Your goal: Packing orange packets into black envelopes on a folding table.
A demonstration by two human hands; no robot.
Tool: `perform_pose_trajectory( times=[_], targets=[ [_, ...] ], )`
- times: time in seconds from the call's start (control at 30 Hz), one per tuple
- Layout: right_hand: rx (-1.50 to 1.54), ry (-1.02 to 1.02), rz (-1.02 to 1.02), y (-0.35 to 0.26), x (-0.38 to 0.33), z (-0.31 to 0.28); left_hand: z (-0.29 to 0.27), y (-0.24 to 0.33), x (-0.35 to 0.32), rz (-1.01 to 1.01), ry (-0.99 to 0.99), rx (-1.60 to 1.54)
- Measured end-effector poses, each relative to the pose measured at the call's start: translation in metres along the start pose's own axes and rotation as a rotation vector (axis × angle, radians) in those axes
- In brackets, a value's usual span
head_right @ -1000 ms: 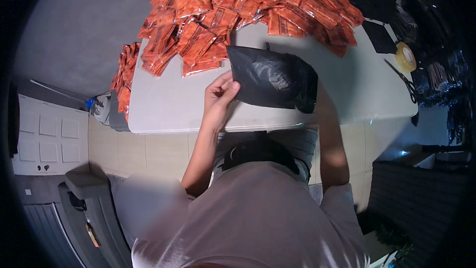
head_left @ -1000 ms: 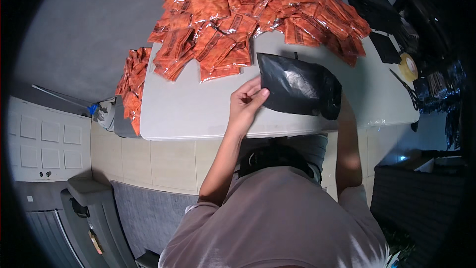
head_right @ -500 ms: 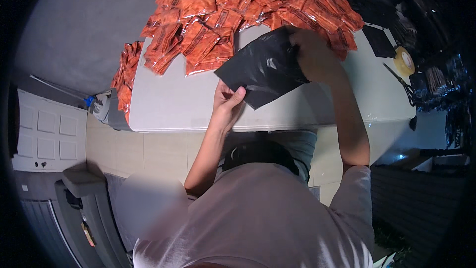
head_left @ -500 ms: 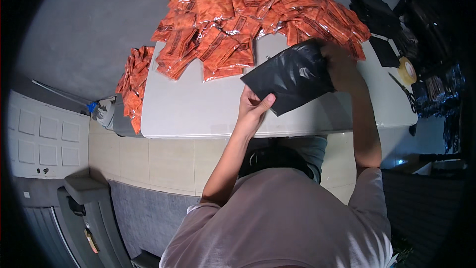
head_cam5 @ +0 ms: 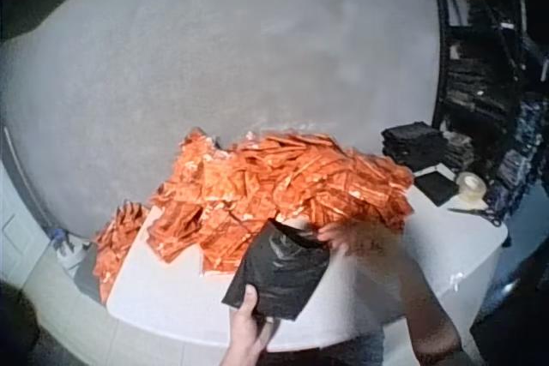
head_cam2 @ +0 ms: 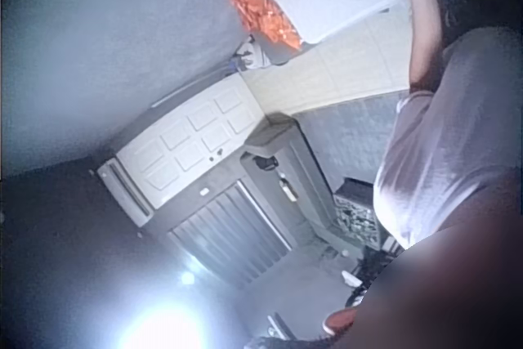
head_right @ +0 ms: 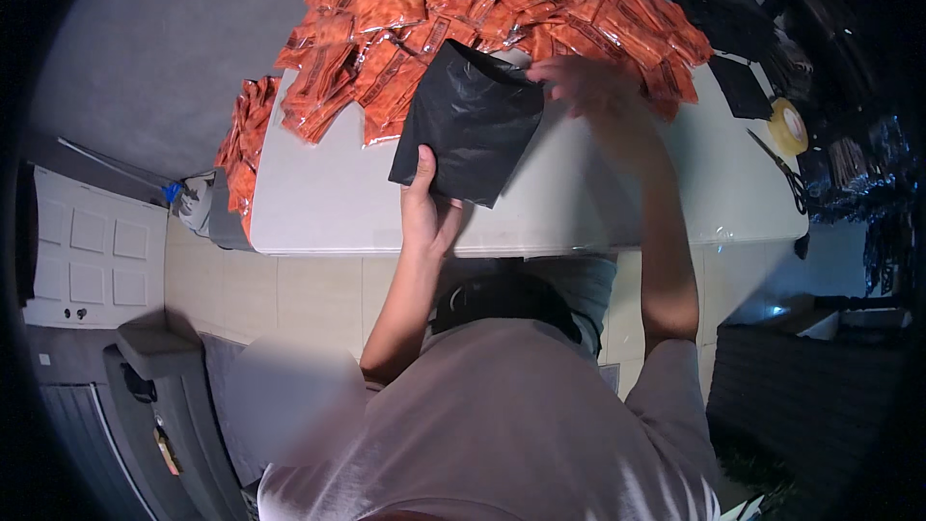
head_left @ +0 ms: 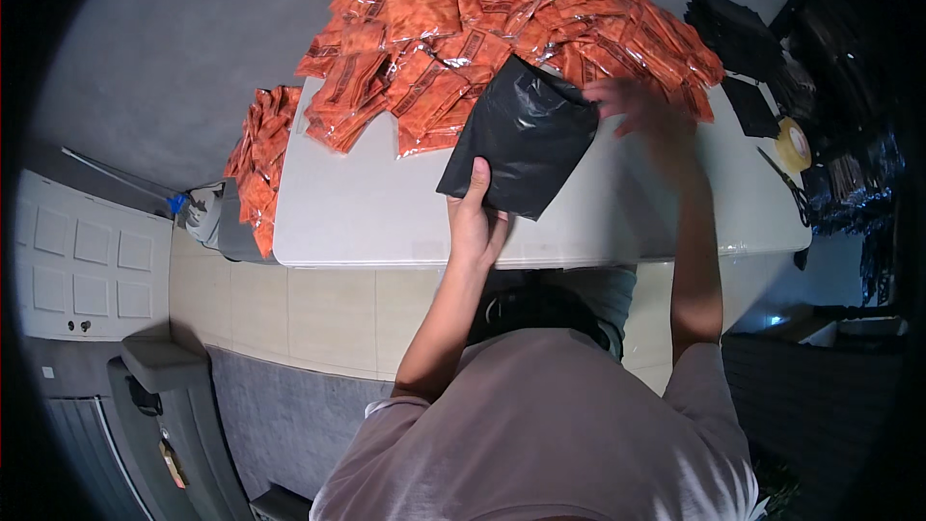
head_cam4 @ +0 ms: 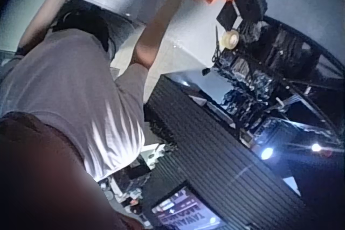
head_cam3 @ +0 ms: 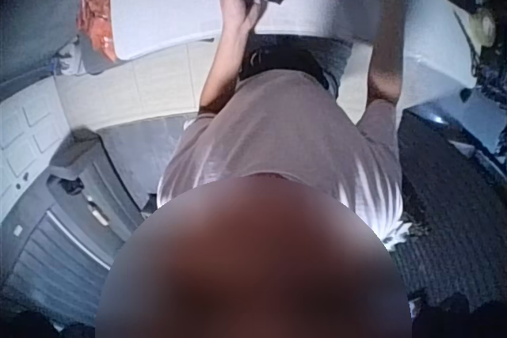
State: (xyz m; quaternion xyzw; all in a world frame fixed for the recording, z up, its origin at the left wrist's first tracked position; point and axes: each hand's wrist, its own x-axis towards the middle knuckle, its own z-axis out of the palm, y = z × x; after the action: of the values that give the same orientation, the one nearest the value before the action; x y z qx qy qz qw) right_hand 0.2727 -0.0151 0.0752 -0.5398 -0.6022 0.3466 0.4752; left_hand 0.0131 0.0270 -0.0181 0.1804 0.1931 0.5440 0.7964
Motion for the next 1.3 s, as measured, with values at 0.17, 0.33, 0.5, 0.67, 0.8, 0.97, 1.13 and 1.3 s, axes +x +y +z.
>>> perform_pose_trajectory(
  times=[0.17,0.33,0.5,0.67,0.8,0.97,1.13,1.3],
  targets=[
    [-0.392,0.297,-0.122,-0.004,-0.004,0.046,-0.003,0.001,0.002,0.011,-0.072,0.106],
    [0.394,0.640,-0.335,0.002,0.015,0.055,-0.011,-0.005,0.010,0.031,-0.179,-0.037],
    [0.367,0.237,0.112,0.018,0.004,0.074,-0.007,0.002,0.006,0.065,-0.247,-0.018],
    [0.322,0.110,0.067,0.015,0.001,0.073,-0.003,0.054,0.026,0.091,-0.460,0.516],
    [0.285,0.218,0.026,0.011,0.002,0.074,0.016,0.050,0.034,0.198,-0.314,0.759],
    [0.257,0.463,0.061,0.022,0.005,0.074,0.020,0.042,0.040,0.167,-0.153,0.676],
    [0.252,0.460,0.329,0.060,0.008,0.054,0.003,0.032,0.062,0.054,-0.158,0.795],
    [0.110,0.568,0.109,0.083,0.020,0.057,0.019,0.011,0.068,-0.029,-0.251,0.905]
  ],
)
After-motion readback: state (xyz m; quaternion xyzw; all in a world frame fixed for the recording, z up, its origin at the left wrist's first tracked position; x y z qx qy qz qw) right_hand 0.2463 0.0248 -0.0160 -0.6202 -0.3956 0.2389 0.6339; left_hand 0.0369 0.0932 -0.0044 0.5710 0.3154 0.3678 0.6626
